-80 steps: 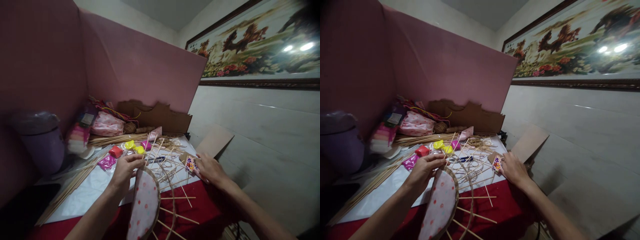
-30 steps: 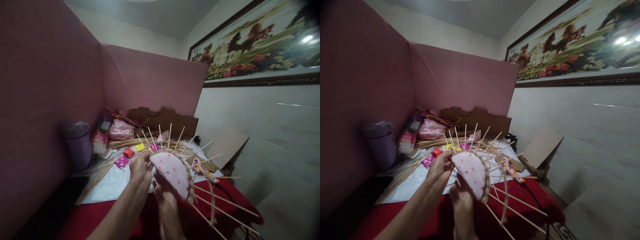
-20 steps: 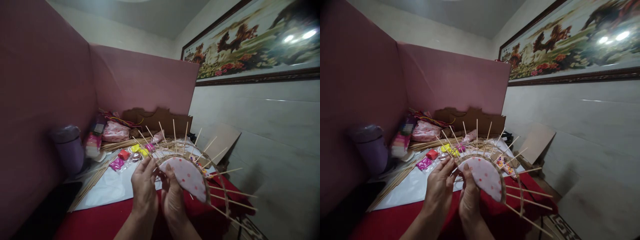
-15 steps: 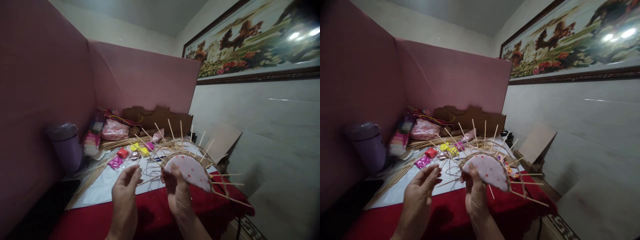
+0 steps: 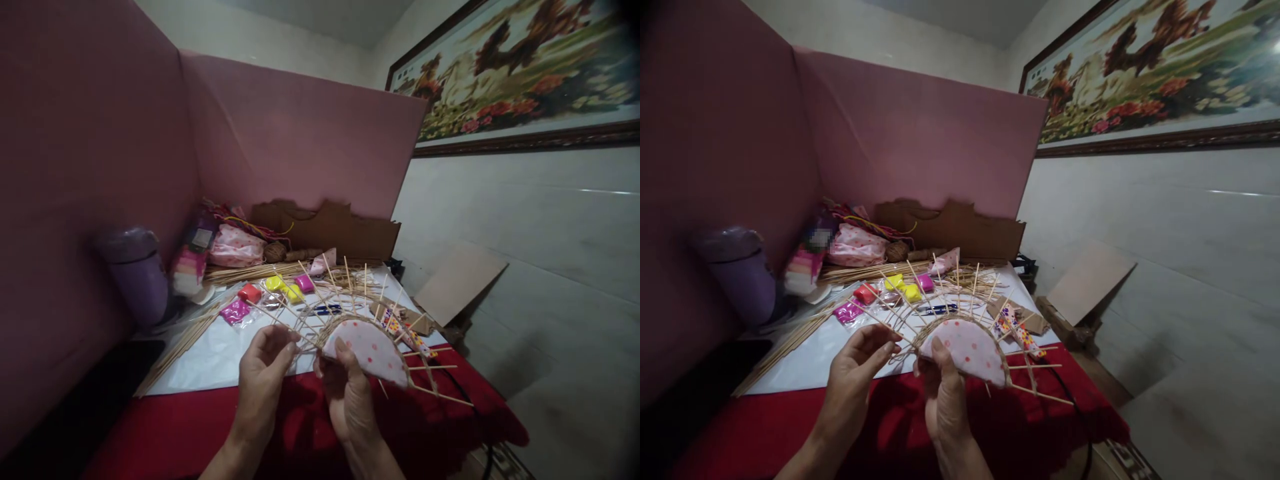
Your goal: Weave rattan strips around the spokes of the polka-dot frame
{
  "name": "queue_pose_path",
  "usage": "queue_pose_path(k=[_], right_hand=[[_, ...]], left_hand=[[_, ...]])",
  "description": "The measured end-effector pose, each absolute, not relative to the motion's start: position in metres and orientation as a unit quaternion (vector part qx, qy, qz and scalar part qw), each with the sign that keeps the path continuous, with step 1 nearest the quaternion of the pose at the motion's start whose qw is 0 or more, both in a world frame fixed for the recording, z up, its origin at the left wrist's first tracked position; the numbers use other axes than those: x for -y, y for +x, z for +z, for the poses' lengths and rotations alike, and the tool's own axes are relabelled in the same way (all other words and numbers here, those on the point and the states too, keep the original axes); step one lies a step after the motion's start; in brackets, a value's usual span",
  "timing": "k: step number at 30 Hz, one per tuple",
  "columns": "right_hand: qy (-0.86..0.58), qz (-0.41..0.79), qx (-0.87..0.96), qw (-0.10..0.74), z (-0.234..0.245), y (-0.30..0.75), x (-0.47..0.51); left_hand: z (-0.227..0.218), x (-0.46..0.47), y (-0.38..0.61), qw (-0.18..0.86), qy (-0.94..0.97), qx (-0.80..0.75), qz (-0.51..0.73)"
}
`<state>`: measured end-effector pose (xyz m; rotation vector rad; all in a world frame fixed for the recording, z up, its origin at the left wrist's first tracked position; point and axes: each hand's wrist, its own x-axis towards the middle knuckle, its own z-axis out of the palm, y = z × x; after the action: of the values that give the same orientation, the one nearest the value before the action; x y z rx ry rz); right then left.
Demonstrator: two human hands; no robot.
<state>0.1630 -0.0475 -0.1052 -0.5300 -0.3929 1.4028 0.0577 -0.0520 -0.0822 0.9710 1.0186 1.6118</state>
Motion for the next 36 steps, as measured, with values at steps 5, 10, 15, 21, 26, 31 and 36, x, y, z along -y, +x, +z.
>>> queue_pose_path(k=[5,10,15,21,26,31,36], right_hand=[[-0.263,0.614,0.167,0.725,-0.105,0.164,0.046],[-0.29,0.603,0.171,0.723,-0.104,0.163,0.049],[-0.299,0.595,0.161,0.728,-0.106,0.162,0.051],[-0.3,0.594,0.174,0.726,-0.108,0.163,0.051],[-0.304,0.594,0.186,0.721,-0.109,0.162,0.05],[-0.303,0.596,0.192,0.718,-0.11,0.161,0.051],[-0.306,0.593,0.199,0.717,-0.112,0.161,0.051]], left_hand=[[-0.078,0.057,0.053,0.203,0.487,-0.515,0.675],[-0.067,0.052,0.047,0.001,0.62,-0.491,0.611],[-0.064,0.045,0.045,-0.032,0.641,-0.506,0.576],[-0.064,0.04,0.043,-0.054,0.658,-0.52,0.542],[-0.061,0.04,0.042,-0.054,0.654,-0.525,0.542],[-0.061,0.038,0.042,-0.064,0.648,-0.539,0.535],[-0.062,0.037,0.042,-0.071,0.649,-0.539,0.532]])
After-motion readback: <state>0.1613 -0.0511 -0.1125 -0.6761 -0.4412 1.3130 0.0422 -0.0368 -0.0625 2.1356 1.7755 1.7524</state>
